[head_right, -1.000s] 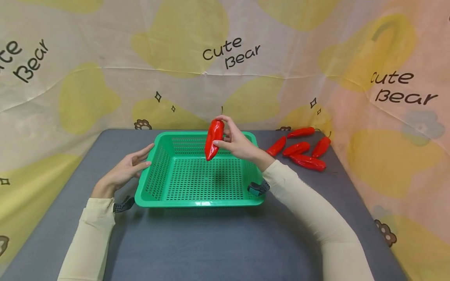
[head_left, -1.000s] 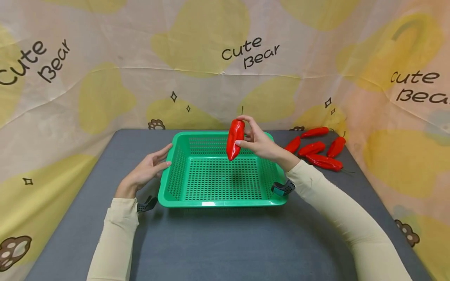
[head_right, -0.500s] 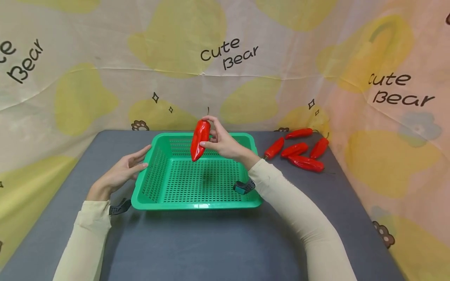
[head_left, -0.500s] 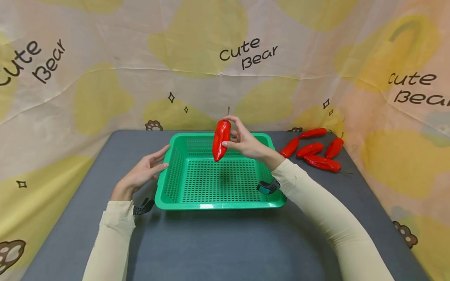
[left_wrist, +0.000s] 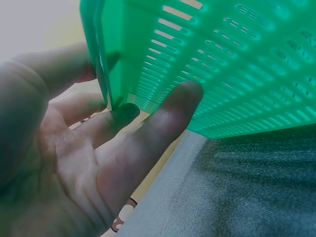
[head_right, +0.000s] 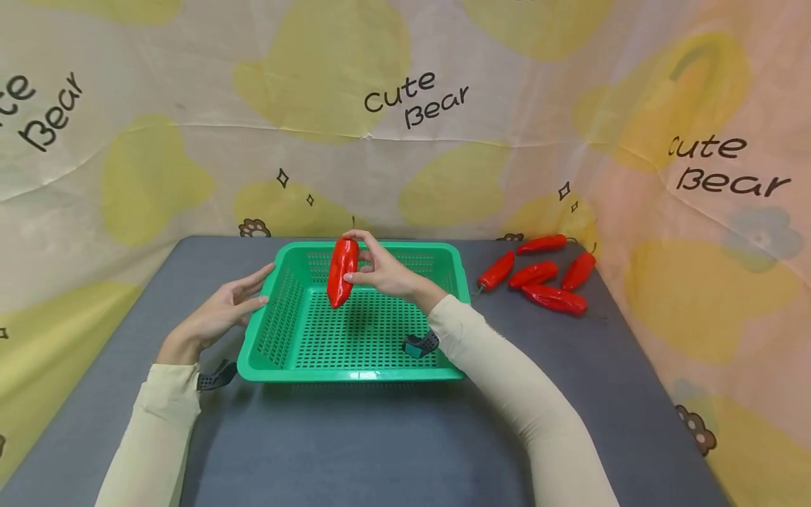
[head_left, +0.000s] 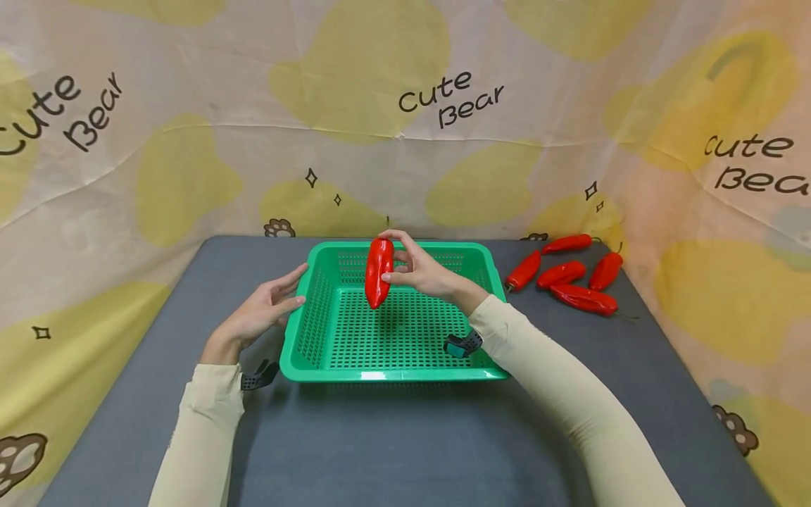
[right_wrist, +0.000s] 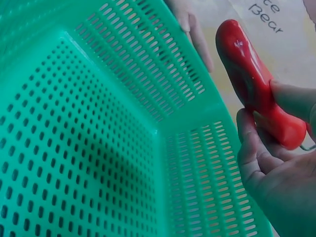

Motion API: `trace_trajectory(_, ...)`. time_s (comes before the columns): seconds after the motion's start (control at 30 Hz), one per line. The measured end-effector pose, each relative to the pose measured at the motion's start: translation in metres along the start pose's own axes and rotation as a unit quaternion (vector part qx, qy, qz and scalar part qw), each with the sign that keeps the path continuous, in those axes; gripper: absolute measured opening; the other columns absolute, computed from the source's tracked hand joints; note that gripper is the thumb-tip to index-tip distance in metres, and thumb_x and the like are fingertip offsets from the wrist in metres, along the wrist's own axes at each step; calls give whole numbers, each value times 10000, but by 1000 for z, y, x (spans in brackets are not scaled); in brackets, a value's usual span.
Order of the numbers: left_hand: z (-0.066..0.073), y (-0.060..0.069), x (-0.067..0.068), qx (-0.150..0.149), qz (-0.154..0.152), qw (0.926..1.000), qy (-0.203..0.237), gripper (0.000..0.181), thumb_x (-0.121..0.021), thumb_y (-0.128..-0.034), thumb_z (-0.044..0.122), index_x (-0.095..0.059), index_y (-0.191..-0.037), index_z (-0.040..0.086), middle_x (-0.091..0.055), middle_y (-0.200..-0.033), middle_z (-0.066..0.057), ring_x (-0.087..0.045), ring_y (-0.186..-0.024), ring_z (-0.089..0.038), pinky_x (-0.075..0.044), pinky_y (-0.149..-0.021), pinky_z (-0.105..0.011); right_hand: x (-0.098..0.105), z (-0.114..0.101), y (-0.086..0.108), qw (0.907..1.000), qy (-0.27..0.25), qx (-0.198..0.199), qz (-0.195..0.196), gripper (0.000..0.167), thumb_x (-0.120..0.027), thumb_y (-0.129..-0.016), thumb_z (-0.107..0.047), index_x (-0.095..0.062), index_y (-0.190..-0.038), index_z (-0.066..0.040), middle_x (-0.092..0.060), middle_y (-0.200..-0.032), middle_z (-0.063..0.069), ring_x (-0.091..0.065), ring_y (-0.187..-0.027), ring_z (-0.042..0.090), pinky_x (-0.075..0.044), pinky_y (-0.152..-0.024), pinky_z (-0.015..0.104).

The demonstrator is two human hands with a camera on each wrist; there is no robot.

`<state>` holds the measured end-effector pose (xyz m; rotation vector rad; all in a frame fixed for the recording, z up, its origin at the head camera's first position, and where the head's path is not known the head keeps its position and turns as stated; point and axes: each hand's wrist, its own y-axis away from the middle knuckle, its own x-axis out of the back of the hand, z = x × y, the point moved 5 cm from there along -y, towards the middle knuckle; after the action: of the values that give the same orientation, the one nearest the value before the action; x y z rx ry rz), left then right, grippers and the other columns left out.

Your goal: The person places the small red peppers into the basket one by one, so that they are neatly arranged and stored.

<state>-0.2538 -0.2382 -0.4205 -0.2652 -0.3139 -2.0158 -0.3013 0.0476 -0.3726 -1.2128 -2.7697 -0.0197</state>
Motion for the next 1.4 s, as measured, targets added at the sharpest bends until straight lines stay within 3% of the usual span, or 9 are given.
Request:
trace_trajectory(0.17, 0, 0, 1, -28, -2, 10000, 62, 703, -528, -1067, 278, -131, -1645, 242, -106, -1714, -105, -179, -1550, -390, -614, -720, -383, -3, 5, -5, 9998, -77, -151, -52, 642, -556, -1007, 16, -254, -1530, -202, -406, -1520, 196, -582, -1265, 449, -498, -1042, 581)
trace_trajectory(0.4, -1, 1, 1, -46, -39, 10000, -39, 703, -521, -1070, 284, -121, -1646, 241, -89, -1714, -113, -126, -1559, -398, -607, -734, -364, -8, 13, -14, 9987, -120, -474, -148, 640, -565, -1013, -17, -264, -1534, -234, -486, -1482, 210, -611, -1213, 373, -419, -1073, 675)
trace_trajectory(0.57, -2, 0, 0, -51, -69, 10000, 35, 703, -517, -1072, 271, -116, -1647, 230, -87, -1714, -115, -148, -1554, -399, -613, -749, -375, -14, 19, -21, 9971, -85, -710, -259, 657, -572, -1014, -31, -248, -1553, -223, -527, -1442, 215, -613, -1161, 307, -402, -1075, 670)
trace_trajectory(0.8, 0, 0, -1, -29, -47, 10000, 32, 709, -528, -1067, 273, -122, -1647, 233, -113, -1713, -111, -216, -1528, -412, -620, -741, -401, -27, 26, -31, 9954, -29, -782, -558, 682, -556, -1009, 0, -212, -1575, -162, -451, -1474, 239, -557, -1237, 355, -424, -1091, 645)
trace_trajectory(0.9, 0, 0, 0, -8, -34, 10000, 4, 710, -535, -1064, 277, -130, -1646, 238, -125, -1712, -105, -299, -1515, -335, -621, -755, -399, -33, 29, -35, 9945, 79, -841, -626, 672, -564, -1003, 5, -233, -1566, -155, -445, -1464, 242, -547, -1247, 367, -443, -1088, 622)
trace_trajectory(0.97, 1, 0, 0, -26, -32, 10000, -4, 709, -538, -1063, 274, -136, -1645, 234, -130, -1710, -112, -404, -1467, -207, -622, -756, -398, -35, 31, -36, 9939, 160, -904, -610, 665, -573, -1002, -3, -247, -1561, -155, -463, -1447, 242, -555, -1236, 364, -461, -1076, 609)
trace_trajectory(1.13, 0, -3, -1, -122, -55, 9999, 86, 708, -539, -1063, 251, -139, -1645, 211, -138, -1705, -138, -552, -1209, 93, -627, -751, -405, -39, 37, -41, 9925, 358, -1025, -570, 666, -582, -1003, -16, -251, -1567, -144, -495, -1425, 241, -565, -1225, 339, -477, -1058, 602)
trace_trajectory(1.3, -2, -3, 0, -146, -65, 9999, 33, 707, -534, -1065, 244, -133, -1646, 210, -122, -1706, -145, -562, -1172, 124, -628, -739, -411, -41, 41, -43, 9910, 484, -1092, -599, 662, -589, -1003, -25, -269, -1563, -172, -510, -1432, 221, -592, -1198, 304, -494, -1052, 572)
trace_trajectory(1.4, -1, -3, 1, -163, -43, 9999, -5, 709, -533, -1064, 240, -131, -1646, 203, -122, -1704, -158, -583, -1151, 114, -629, -730, -410, -42, 42, -44, 9903, 487, -1101, -691, 657, -598, -998, -26, -285, -1555, -178, -520, -1438, 225, -617, -1200, 361, -485, -1062, 572)
